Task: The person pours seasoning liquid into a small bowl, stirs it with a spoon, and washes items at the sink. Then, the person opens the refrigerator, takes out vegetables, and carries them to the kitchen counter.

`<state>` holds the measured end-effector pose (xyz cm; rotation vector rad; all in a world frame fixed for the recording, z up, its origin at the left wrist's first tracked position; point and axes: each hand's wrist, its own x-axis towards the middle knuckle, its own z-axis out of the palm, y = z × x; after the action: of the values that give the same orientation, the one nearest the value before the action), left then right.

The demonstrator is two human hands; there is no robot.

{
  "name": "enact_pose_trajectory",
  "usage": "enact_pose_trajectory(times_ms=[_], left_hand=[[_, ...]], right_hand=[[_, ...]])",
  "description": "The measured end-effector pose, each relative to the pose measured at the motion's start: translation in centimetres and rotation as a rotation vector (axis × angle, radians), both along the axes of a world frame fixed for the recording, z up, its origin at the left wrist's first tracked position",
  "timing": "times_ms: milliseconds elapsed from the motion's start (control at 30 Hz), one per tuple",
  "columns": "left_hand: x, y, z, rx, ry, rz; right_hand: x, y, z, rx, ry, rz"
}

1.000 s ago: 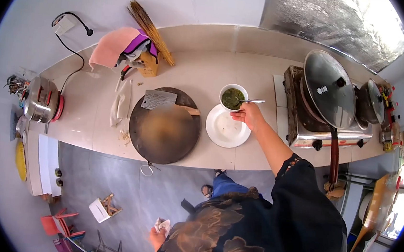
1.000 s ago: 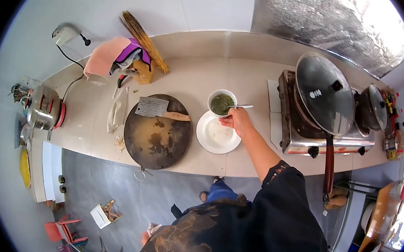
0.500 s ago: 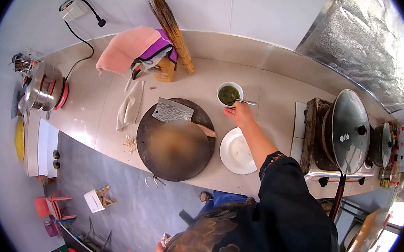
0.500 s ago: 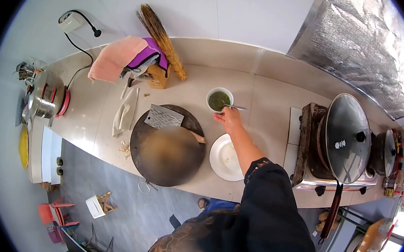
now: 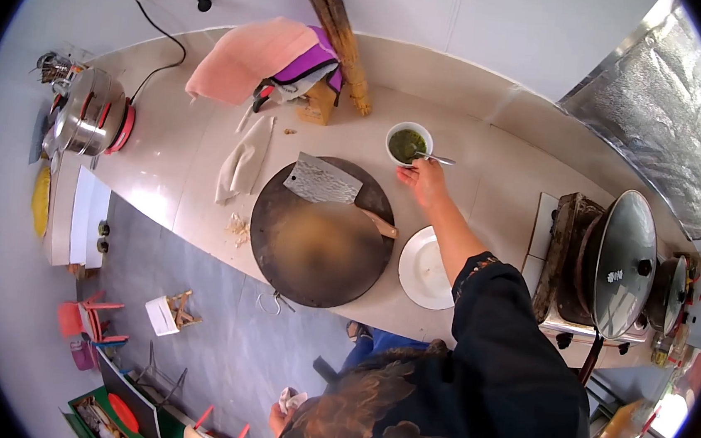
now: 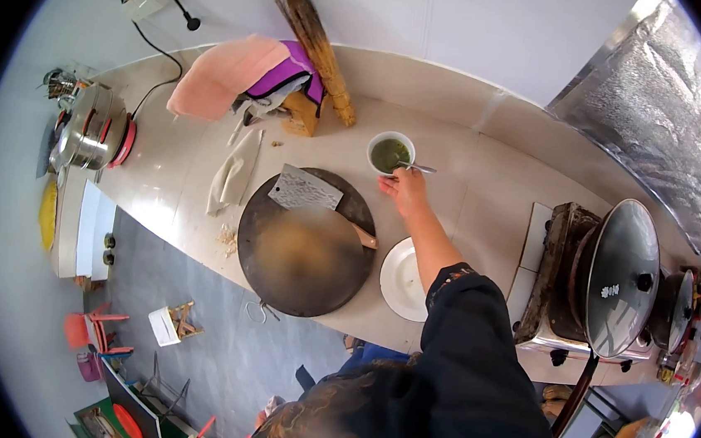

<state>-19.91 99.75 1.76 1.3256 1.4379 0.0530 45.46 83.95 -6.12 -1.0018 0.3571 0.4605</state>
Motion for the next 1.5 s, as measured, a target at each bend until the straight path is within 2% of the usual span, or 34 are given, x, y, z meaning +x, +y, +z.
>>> enact_pose_trajectory(times_ms=[67,100,167,233,300,400,467,533,567,600,667,700,767,800,867,933,967,1100,1200,1267,1333,1433,1500], left_hand=[[1.7,-0.5,2.0,0.104,0.139,-0.102],[1.7,-0.6,1.6,0.119,0.113,-0.077],[-0.6,1.6,-1.6,-0.014,0.213,-0.083],[-4.0,1.4,-4.4,0.079,0.155,-0.197],[-4.4,1.4,-4.2,0.066,0.214,-0.225],[-0.3,2.1,-2.4,0.104,0.209,-0.283],[1.6,2.0,-0.9,0.128,0.175,-0.35],[-0.2,4.0,-4.7,-0.08,0.039,-0.207],[1.2,4.6,-4.1,-0.193,-0.035,-0.095],[2.6,5.0,-3.6,-0.303,-0.106,0.023],[3.4,6.8,-4.6,-0.048,-0.027,-0.265],[3.2,7.4,-4.8,0.086,0.019,-0.396],[7.2,7.3,-1.5,0.098,0.079,-0.473],[9.3,7.5,0.4,0.116,0.117,-0.491],[11.3,7.9,2.3,0.209,0.176,-0.543],[13.1,7.9,3.2,0.177,0.038,-0.392],[13.3,8.0,3.4,0.153,-0.037,-0.329],[12.4,10.1,1.3,-0.024,-0.033,-0.26],[12.9,11.5,1.3,-0.144,-0.038,-0.185],[12.7,13.7,0.8,-0.132,0.019,-0.3],[12.7,15.5,-0.1,-0.172,-0.209,-0.241],[13.2,19.6,-0.2,-0.342,-0.15,-0.171],[13.6,22.4,0.6,-0.369,-0.142,-0.251]], right_hand=[[-0.7,-0.3,0.4,-0.004,-0.023,0.022],[-1.0,-0.6,0.8,-0.004,-0.036,0.03],[-1.7,-1.6,1.5,-0.064,0.051,0.041],[-3.1,-3.7,2.7,-0.182,0.065,0.081],[-5.3,-6.2,4.3,-0.343,0.001,0.159],[-9.0,-11.0,3.7,-0.654,-0.298,0.106],[-12.5,-13.8,4.2,-1.034,-0.469,0.055],[-15.1,-15.8,4.7,-1.402,-0.667,0.049],[-16.4,-16.6,4.2,-1.425,-0.656,0.023],[-17.7,-17.4,3.9,-1.379,-0.496,0.091],[-19.6,-18.1,3.7,-1.256,-0.196,0.235],[-20.4,-18.6,2.6,-1.119,-0.091,0.188],[-21.5,-19.7,-0.3,-0.823,0.098,0.132],[-22.1,-20.0,-1.3,-0.655,0.092,0.052],[-22.2,-20.5,-2.1,-0.6,0.169,0.079],[-22.3,-20.6,-1.7,-0.497,0.166,0.075],[-22.3,-20.0,-0.8,-0.48,0.171,0.059],[-23.0,-18.8,0.3,-0.373,0.163,-0.047],[-24.1,-19.2,-0.4,-0.403,0.137,-0.041],[-24.6,-17.9,1.2,-0.43,0.135,-0.09],[-25.5,-17.2,1.9,-0.436,0.098,-0.135],[-27.3,-15.8,4.3,-0.423,0.049,-0.163],[-29.0,-13.8,6.9,-0.452,0.039,-0.207]])
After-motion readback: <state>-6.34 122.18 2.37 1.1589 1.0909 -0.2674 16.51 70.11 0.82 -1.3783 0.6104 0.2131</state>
